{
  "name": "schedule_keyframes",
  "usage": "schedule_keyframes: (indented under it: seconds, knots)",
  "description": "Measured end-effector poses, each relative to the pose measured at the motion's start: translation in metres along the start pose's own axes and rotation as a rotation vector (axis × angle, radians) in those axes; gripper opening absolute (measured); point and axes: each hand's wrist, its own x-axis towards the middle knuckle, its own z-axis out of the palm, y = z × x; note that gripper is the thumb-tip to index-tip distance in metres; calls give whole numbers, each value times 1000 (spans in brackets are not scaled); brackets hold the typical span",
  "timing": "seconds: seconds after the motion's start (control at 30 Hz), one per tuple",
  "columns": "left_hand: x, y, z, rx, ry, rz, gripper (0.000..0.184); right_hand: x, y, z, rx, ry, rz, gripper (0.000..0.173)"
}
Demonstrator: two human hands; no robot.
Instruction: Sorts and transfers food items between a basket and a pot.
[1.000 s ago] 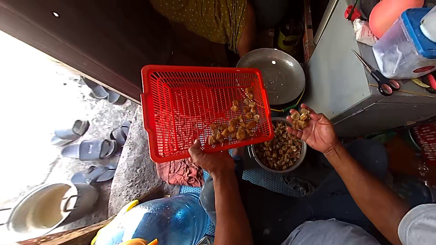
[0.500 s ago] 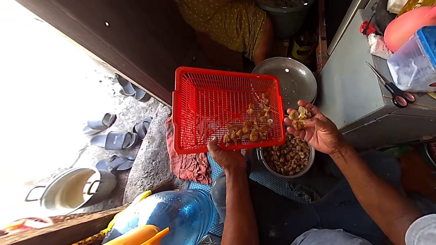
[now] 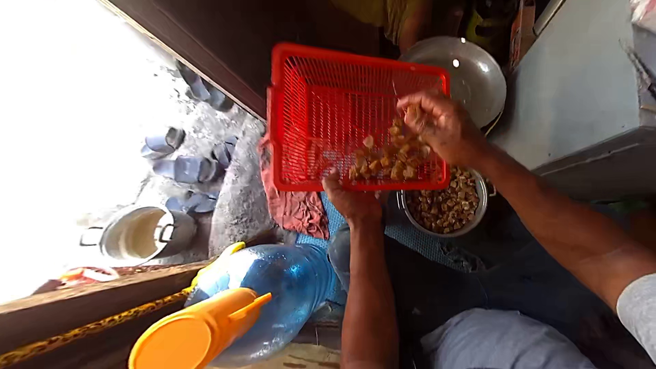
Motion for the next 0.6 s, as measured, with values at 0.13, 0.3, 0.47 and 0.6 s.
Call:
schedule_keyframes:
  seconds: [0.13,0.3,0.47,0.6]
  knots:
    - [3,4,-9,-16,54,51,36,-27,5,-29,461,128,72,29]
    - [8,11,-12,-63,104,80,38,-107,102,-13,634,141,555,24]
    - [12,7,-10,-65,19,119,35,-160,212,62,365,55,1061,28]
    - [12,7,-6,-91,-4,112,35,-162,256,91,-94,-3,936,34]
